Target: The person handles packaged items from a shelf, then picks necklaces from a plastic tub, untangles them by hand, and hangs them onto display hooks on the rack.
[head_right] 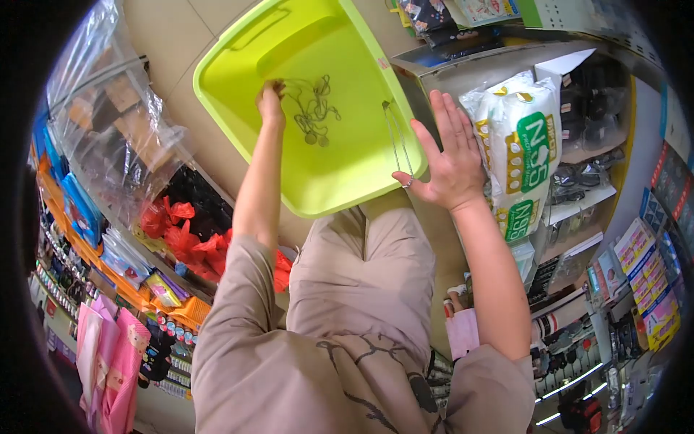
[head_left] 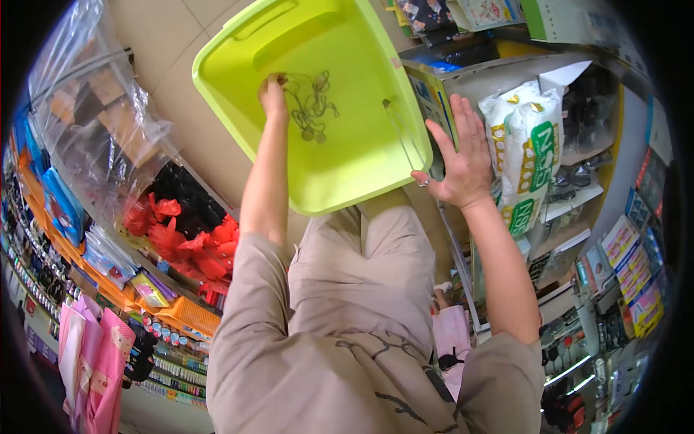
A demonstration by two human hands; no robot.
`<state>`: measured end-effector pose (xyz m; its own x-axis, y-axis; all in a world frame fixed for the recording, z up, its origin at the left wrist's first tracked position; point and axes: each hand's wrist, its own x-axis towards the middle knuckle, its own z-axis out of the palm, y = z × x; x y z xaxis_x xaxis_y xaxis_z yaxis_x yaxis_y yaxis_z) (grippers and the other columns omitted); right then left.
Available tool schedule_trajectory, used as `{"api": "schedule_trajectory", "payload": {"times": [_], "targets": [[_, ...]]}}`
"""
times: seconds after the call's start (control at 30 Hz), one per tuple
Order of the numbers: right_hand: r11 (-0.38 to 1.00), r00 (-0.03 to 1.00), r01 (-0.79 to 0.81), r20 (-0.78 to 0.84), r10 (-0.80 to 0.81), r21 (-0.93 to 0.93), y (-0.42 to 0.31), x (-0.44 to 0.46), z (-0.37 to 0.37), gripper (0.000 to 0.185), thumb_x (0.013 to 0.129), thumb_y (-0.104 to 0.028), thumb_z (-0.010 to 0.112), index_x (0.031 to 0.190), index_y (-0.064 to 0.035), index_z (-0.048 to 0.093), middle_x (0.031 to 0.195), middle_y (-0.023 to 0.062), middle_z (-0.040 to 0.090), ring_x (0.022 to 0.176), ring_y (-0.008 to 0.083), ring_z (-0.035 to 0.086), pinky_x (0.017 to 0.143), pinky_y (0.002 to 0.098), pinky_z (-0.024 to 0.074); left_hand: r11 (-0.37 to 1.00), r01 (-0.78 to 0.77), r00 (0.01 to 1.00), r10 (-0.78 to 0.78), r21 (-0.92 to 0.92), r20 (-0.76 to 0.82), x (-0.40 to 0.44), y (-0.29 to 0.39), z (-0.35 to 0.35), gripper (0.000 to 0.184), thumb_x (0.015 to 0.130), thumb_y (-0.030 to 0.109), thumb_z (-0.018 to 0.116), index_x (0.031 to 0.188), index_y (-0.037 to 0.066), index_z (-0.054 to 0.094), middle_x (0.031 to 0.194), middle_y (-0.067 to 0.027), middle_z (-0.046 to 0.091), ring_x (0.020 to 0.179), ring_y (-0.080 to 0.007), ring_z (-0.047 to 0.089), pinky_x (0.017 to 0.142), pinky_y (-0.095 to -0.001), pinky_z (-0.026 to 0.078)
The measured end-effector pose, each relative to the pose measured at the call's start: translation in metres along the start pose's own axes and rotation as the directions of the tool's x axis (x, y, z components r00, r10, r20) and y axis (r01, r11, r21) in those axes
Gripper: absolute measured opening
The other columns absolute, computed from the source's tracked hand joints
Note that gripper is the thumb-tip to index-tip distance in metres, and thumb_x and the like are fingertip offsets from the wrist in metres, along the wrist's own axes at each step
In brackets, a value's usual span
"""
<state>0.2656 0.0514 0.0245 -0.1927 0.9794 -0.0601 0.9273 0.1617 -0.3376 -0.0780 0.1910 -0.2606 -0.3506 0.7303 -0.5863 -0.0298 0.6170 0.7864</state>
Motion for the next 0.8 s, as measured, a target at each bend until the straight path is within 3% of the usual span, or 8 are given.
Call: {"api": "schedule_trajectory", "payload": {"times": [0.07, 0.13, 0.2, 0.3, 0.43, 0.53, 0.7, 0.8], "targets": [[1.0, 1.0, 0.001, -0.022, 0.0, 0.013, 0.001, -0.001, -0.001, 0.072, 0.084, -0.065, 0.067, 0.127, -0.0071, 0.066, 0.162, 0.0213, 0.034, 0.149, 0.0381, 0.036, 0.12, 0.0483, 0.0317, 1.0, -0.016, 0.999, 0.015, -0.024, -0.031, -0.04, 0.01, -0.003, 0.032, 0.099, 0.026, 0.051, 0.095, 0.001, 0.071, 0.095, -0.0104, 0.072, 0.089, -0.0198, 0.066, 0.076, -0.0336, 0.048], [1.0, 0.999, 0.0, -0.034, 0.001, 0.025, 0.0, -0.002, 0.0, 0.071, 0.084, -0.064, 0.068, 0.126, -0.0066, 0.066, 0.163, 0.0208, 0.034, 0.149, 0.037, 0.035, 0.12, 0.0477, 0.0312, 0.961, -0.168, 0.986, 0.166, 0.22, 0.027, -0.085, 0.017, -0.013, 0.033, 0.1, 0.025, 0.048, 0.096, -0.001, 0.069, 0.094, -0.0102, 0.07, 0.088, -0.017, 0.063, 0.078, -0.0326, 0.047], [1.0, 0.999, -0.003, -0.033, 0.004, 0.024, 0.001, -0.003, 0.0, 0.07, 0.084, -0.063, 0.068, 0.125, -0.0061, 0.066, 0.163, 0.0206, 0.033, 0.15, 0.0364, 0.034, 0.121, 0.0473, 0.0307, 0.938, -0.286, 0.958, 0.277, 0.196, 0.072, -0.133, 0.035, -0.018, 0.028, 0.101, 0.021, 0.052, 0.095, -0.001, 0.069, 0.085, -0.0069, 0.066, 0.076, -0.013, 0.055, 0.075, -0.0272, 0.044], [0.999, 0.999, 0.004, -0.043, -0.003, 0.035, 0.003, -0.003, 0.0, 0.071, 0.084, -0.064, 0.068, 0.124, -0.0054, 0.066, 0.163, 0.0203, 0.033, 0.151, 0.036, 0.033, 0.121, 0.0466, 0.03, 0.948, -0.297, 0.95, 0.281, 0.117, 0.138, -0.182, 0.057, -0.029, 0.022, 0.103, 0.02, 0.056, 0.102, 0.0, 0.066, 0.086, -0.0062, 0.066, 0.084, -0.0141, 0.06, 0.084, -0.0295, 0.045], [0.999, 0.999, 0.003, -0.046, -0.001, 0.042, 0.003, -0.004, -0.001, 0.07, 0.084, -0.064, 0.068, 0.123, -0.0057, 0.065, 0.163, 0.0202, 0.032, 0.151, 0.0361, 0.033, 0.122, 0.0468, 0.0298, 0.956, -0.262, 0.954, 0.278, -0.136, 0.117, -0.219, 0.094, -0.033, 0.021, 0.104, 0.016, 0.06, 0.113, -0.003, 0.064, 0.085, -0.0033, 0.064, 0.073, -0.0094, 0.056, 0.076, -0.0251, 0.048], [0.999, 0.999, 0.007, -0.044, -0.005, 0.04, 0.001, -0.005, -0.001, 0.07, 0.084, -0.064, 0.067, 0.123, -0.006, 0.065, 0.163, 0.0205, 0.032, 0.151, 0.0368, 0.033, 0.121, 0.0475, 0.0299, 0.911, -0.093, 0.953, 0.198, -0.402, 0.229, -0.239, 0.123, -0.044, 0.023, 0.104, 0.012, 0.06, 0.119, -0.005, 0.064, 0.082, -0.0026, 0.06, 0.072, -0.0096, 0.054, 0.077, -0.024, 0.048], [0.999, 0.999, 0.023, -0.046, -0.022, 0.027, -0.001, -0.002, -0.004, 0.07, 0.085, -0.065, 0.067, 0.124, -0.0061, 0.066, 0.163, 0.022, 0.032, 0.15, 0.0392, 0.033, 0.12, 0.0493, 0.0307, 0.913, -0.176, 0.92, 0.285, -0.369, 0.267, -0.269, 0.159, -0.057, 0.036, 0.104, 0.014, 0.048, 0.13, -0.007, 0.061, 0.059, 0.0035, 0.041, 0.057, -0.0075, 0.039, 0.08, -0.0324, 0.048], [1.0, 0.999, 0.022, -0.04, -0.022, 0.011, -0.003, -0.002, -0.004, 0.07, 0.085, -0.064, 0.067, 0.125, -0.0059, 0.066, 0.163, 0.0226, 0.032, 0.149, 0.0401, 0.033, 0.12, 0.0498, 0.0306, 0.912, -0.058, 0.936, 0.191, -0.406, 0.296, -0.284, 0.169, -0.066, 0.036, 0.105, 0.017, 0.048, 0.129, -0.007, 0.061, 0.06, 0.0032, 0.041, 0.057, -0.0077, 0.039, 0.079, -0.0323, 0.047]]}}
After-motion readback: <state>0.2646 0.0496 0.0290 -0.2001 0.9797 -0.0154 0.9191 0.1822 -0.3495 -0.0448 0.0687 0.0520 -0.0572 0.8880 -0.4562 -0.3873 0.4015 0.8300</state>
